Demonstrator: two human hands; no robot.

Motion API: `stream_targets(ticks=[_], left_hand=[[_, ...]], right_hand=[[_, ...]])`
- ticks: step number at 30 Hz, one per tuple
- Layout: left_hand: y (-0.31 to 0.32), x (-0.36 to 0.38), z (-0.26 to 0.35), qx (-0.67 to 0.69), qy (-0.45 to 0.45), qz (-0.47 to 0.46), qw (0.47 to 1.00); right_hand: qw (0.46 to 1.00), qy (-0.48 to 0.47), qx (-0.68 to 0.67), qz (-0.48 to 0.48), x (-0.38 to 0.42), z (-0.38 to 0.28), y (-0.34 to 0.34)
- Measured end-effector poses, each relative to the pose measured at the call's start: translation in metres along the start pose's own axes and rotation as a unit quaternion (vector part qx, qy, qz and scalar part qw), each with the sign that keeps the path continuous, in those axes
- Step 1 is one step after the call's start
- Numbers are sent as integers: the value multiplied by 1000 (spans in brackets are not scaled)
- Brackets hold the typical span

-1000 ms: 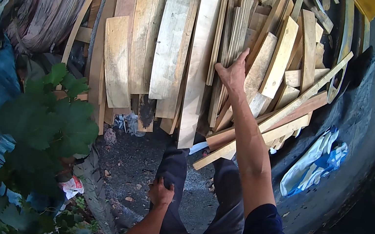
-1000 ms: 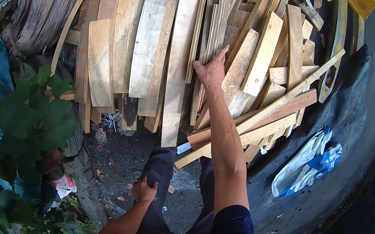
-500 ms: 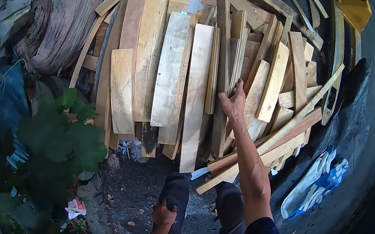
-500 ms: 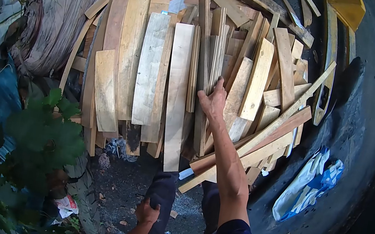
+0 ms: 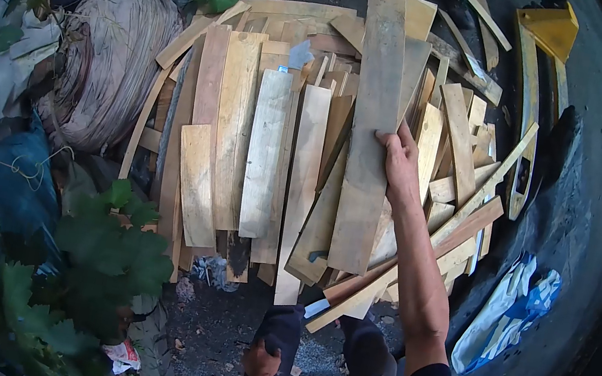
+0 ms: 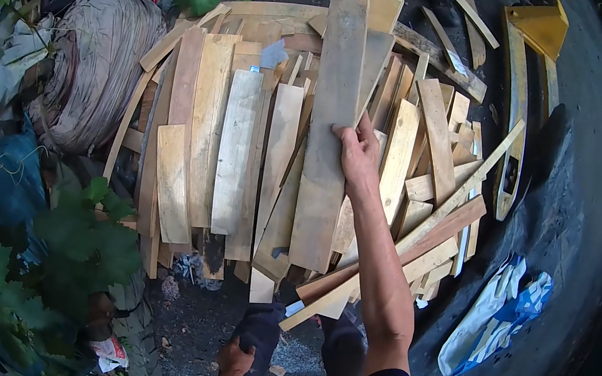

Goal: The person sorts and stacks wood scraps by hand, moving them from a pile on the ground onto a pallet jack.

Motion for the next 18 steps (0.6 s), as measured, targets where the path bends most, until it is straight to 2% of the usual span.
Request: stream_targets(ticks=[3,4,5,7,8,9,10,12,14,15,18], left_hand=[[-14,2,9,11,-15,-1,1000],[-13,8,6,7,-24,-9,1000],[-17,11,7,10,-17,-4,1000],[-20,15,10,25,-27,-6,999],[-24,18,13,23,-33,-13,999],[-25,18,15,26,-33,-15,999],[-21,17,15,25,-30,-20,999],[-14,13,15,25,-25,-19,999],[-12,14,15,7,-14,5,1000],[-13,14,13,-5,-9,18,1000],[-13,9,10,3,-10,2,1000]], right_hand=[[997,44,-66,-1,-90,-45,4],[996,5,-92,-11,-129,-63,9],[983,-41,-167,-65,-177,-75,10],[978,-49,-175,-107,-233,-87,-3],[983,-46,-142,-102,-230,-98,2],[982,-47,-116,-141,-222,-97,7],[973,-135,-147,-115,-192,-91,18],[984,-160,-2,-83,-123,-52,21],[995,-5,97,-19,-73,30,-1],[989,71,127,-26,-43,77,-6],[924,297,202,-128,67,191,10]])
Point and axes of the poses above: each hand's wrist, its own x-axis away from the middle knuckle, its own y-axis out of the palm, z = x × y, the point moved 3 cm from there along -x, towards the middle knuckle, and after that the axes turned 8 degrees about -z, right-handed, at the moved point
